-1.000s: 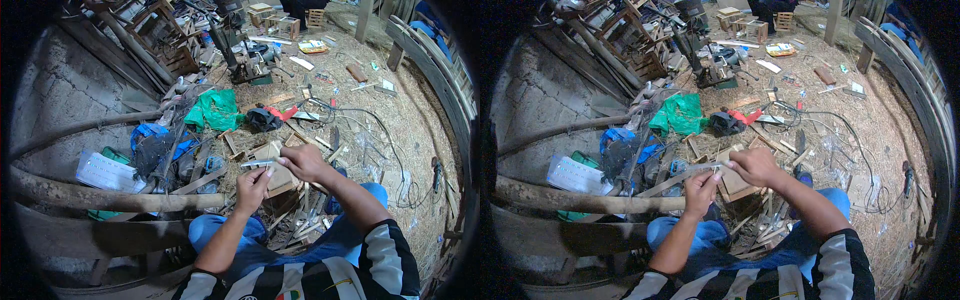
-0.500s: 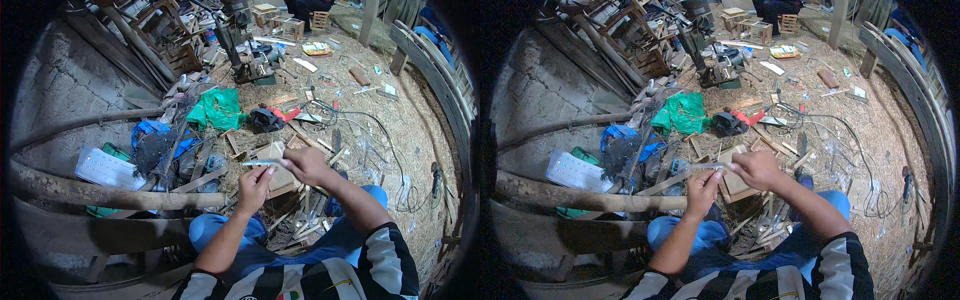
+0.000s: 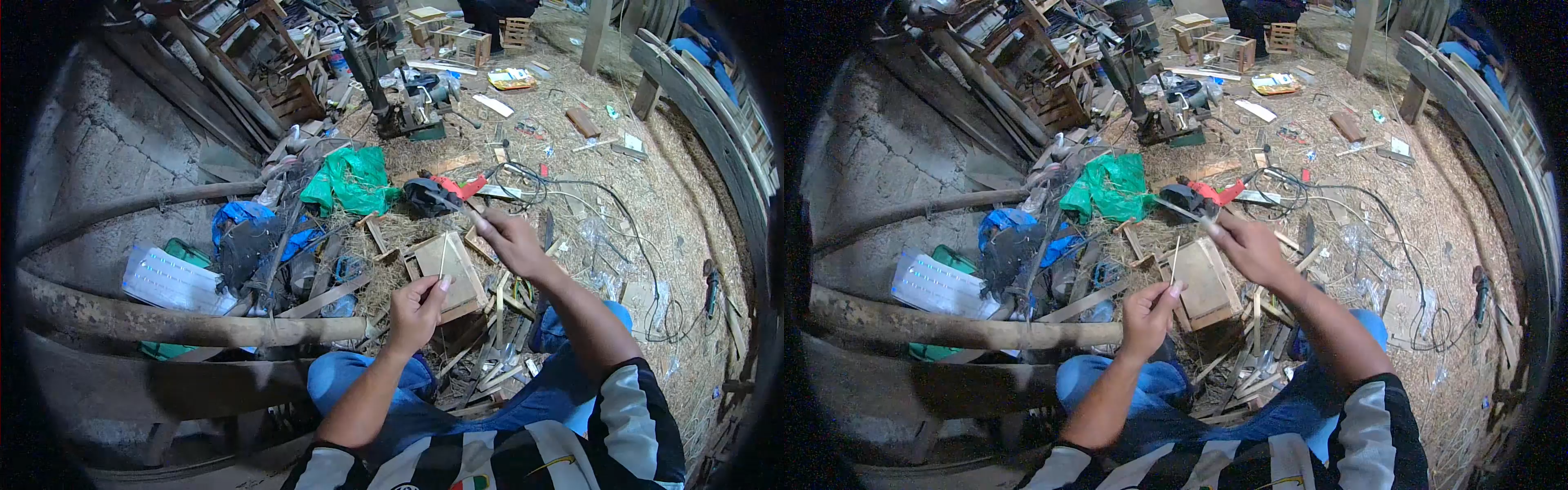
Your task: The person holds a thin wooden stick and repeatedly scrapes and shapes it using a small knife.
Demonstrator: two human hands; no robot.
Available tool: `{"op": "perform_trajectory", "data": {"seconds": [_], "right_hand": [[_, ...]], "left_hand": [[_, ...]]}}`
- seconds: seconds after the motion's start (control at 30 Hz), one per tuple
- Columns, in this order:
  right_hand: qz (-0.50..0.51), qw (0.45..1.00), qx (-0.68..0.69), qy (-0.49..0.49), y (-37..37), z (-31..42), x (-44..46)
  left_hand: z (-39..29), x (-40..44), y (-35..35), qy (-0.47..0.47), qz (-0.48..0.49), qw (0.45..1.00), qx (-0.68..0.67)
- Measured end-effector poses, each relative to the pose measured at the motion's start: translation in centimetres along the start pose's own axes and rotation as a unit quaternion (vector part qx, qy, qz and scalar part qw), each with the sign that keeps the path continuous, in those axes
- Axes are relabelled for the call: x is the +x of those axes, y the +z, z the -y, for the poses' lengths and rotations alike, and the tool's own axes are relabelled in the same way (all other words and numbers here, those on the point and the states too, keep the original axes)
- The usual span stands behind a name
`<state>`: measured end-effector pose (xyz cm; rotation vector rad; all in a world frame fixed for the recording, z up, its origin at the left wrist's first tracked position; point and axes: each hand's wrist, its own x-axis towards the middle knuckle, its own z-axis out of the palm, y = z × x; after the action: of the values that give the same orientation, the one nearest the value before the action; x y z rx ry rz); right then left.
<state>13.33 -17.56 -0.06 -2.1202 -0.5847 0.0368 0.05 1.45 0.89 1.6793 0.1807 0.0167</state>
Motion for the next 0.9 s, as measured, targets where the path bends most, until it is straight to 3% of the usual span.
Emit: {"op": "perform_trajectory", "data": {"seconds": [0.03,0.07,0.17,0.3,0.57,0.63,0.67,0.7,0.77,0.9], "right_hand": [[0.006,0.988,0.155,-0.006,0.7,0.3,-0.4],[0.017,0.975,0.221,0.004,1.4,0.8,-0.8],[0.061,0.961,0.265,0.059,1.7,3.9,-1.6],[0.071,0.956,0.278,0.066,3.7,1.9,-1.0],[0.106,0.943,0.304,0.08,2.8,2.8,-0.7],[0.02,0.974,0.225,-0.014,2.8,3.0,-0.5],[0.003,0.994,0.106,-0.036,1.9,3.1,-0.8],[0.004,0.994,0.106,-0.038,1.2,3.8,-1.1],[0.018,0.983,-0.109,-0.149,0.3,4.6,-1.7],[0.042,0.973,-0.152,-0.167,0.7,5.0,-2.6]], "left_hand": [[0.1,0.1,0.0,-0.006,-0.006,1.0,-0.01],[0.2,0.2,0.0,-0.012,-0.01,1.0,-0.019],[-0.4,0.1,0.5,-0.003,-0.008,1.0,0.018],[1.1,0.4,0.8,0.023,-0.006,1.0,0.016],[0.5,0.6,-0.1,-0.065,0.048,0.988,-0.132],[0.3,0.4,-0.1,-0.06,0.031,0.991,-0.117],[0.2,0.4,-0.1,-0.055,0.014,0.993,-0.103],[0.4,0.4,-0.2,-0.054,0.012,0.993,-0.103],[0.9,0.5,-0.3,0.0,-0.016,0.998,-0.068],[0.6,0.2,0.1,0.041,-0.056,0.996,-0.054]]}}
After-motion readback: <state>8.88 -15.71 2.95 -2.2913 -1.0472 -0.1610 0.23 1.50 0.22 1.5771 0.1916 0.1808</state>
